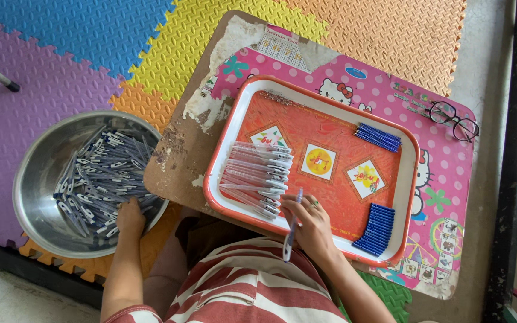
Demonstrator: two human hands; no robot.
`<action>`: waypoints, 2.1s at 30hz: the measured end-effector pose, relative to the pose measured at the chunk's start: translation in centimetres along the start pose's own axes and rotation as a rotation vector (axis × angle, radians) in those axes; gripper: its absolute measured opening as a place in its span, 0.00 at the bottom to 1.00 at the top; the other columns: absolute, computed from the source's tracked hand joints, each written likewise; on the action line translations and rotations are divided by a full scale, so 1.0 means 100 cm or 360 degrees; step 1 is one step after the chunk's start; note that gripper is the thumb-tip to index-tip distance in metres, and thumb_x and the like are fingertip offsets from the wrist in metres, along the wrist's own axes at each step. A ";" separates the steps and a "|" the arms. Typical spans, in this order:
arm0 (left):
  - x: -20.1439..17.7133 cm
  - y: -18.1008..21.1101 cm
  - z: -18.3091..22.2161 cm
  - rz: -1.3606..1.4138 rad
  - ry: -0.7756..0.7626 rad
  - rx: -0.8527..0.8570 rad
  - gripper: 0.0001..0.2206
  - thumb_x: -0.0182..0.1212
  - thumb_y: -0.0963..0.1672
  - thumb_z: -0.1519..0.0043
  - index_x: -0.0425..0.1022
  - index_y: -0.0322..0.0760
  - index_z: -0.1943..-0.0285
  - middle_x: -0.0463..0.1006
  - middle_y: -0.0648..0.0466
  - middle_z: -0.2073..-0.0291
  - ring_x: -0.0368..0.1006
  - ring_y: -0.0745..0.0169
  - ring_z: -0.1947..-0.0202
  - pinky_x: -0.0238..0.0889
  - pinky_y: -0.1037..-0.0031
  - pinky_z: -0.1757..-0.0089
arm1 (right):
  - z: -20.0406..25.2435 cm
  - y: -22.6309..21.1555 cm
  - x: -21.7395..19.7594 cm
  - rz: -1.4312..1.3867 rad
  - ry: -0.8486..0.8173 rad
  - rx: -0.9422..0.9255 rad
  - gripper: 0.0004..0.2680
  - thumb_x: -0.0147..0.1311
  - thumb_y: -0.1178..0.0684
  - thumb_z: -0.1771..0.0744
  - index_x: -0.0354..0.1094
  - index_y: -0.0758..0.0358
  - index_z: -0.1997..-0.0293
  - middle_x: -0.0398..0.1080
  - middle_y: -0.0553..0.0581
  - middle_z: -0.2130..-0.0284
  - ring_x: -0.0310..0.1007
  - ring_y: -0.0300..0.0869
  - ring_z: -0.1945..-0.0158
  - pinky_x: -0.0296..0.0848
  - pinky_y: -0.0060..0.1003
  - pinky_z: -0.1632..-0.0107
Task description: The person assembles pens by inserting ink refills into pen barrels and then placing the completed pens into a larger bowl.
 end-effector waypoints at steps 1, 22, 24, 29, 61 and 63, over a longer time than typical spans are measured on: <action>0.000 0.001 0.001 -0.0013 -0.0003 0.0013 0.13 0.59 0.39 0.32 0.74 0.29 0.40 0.71 0.21 0.38 0.77 0.22 0.42 0.73 0.37 0.49 | -0.007 -0.004 0.005 0.0024 -0.0012 -0.0084 0.03 0.61 0.58 0.33 0.76 0.54 0.58 0.80 0.56 0.60 0.80 0.54 0.60 0.78 0.42 0.58; -0.014 -0.009 0.006 -0.0188 -0.0108 0.0121 0.11 0.52 0.39 0.31 0.73 0.34 0.40 0.73 0.29 0.37 0.75 0.28 0.38 0.74 0.44 0.46 | -0.013 0.004 0.026 0.0119 -0.0049 -0.0014 0.07 0.63 0.56 0.34 0.76 0.52 0.53 0.77 0.55 0.64 0.79 0.52 0.58 0.75 0.43 0.55; -0.015 -0.010 0.003 -0.0228 -0.0131 0.0168 0.12 0.53 0.39 0.32 0.73 0.35 0.40 0.75 0.33 0.39 0.77 0.29 0.39 0.76 0.46 0.48 | 0.003 0.009 0.007 0.0028 0.0033 0.0089 0.08 0.64 0.59 0.35 0.77 0.53 0.54 0.79 0.55 0.63 0.80 0.53 0.59 0.76 0.44 0.55; -0.018 -0.007 0.002 -0.0378 -0.0330 0.0251 0.17 0.47 0.37 0.35 0.66 0.38 0.37 0.72 0.40 0.40 0.70 0.34 0.37 0.76 0.44 0.49 | 0.047 0.023 -0.028 -0.0128 0.0223 0.0399 0.05 0.61 0.61 0.32 0.75 0.61 0.53 0.81 0.53 0.58 0.80 0.42 0.58 0.75 0.37 0.51; -0.343 0.170 0.159 0.1669 0.1155 0.1108 0.29 0.51 0.34 0.22 0.41 0.31 0.14 0.77 0.27 0.48 0.77 0.41 0.57 0.71 0.61 0.57 | 0.070 0.037 -0.021 -0.0414 0.0243 0.0731 0.03 0.59 0.60 0.33 0.78 0.59 0.58 0.81 0.52 0.67 0.80 0.38 0.66 0.77 0.33 0.62; -0.336 0.208 0.184 0.2124 0.0917 0.1176 0.29 0.53 0.32 0.27 0.46 0.33 0.19 0.74 0.25 0.49 0.76 0.42 0.56 0.74 0.61 0.55 | 0.067 0.039 -0.020 -0.0422 0.0238 0.0735 0.03 0.59 0.60 0.33 0.78 0.59 0.58 0.81 0.52 0.67 0.80 0.39 0.66 0.77 0.34 0.62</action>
Point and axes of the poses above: each hand's wrist, its own z-axis away from the middle knuckle, its own x-axis out of the palm, y = z × x, the point moved 5 cm from there along -z, towards the middle knuckle
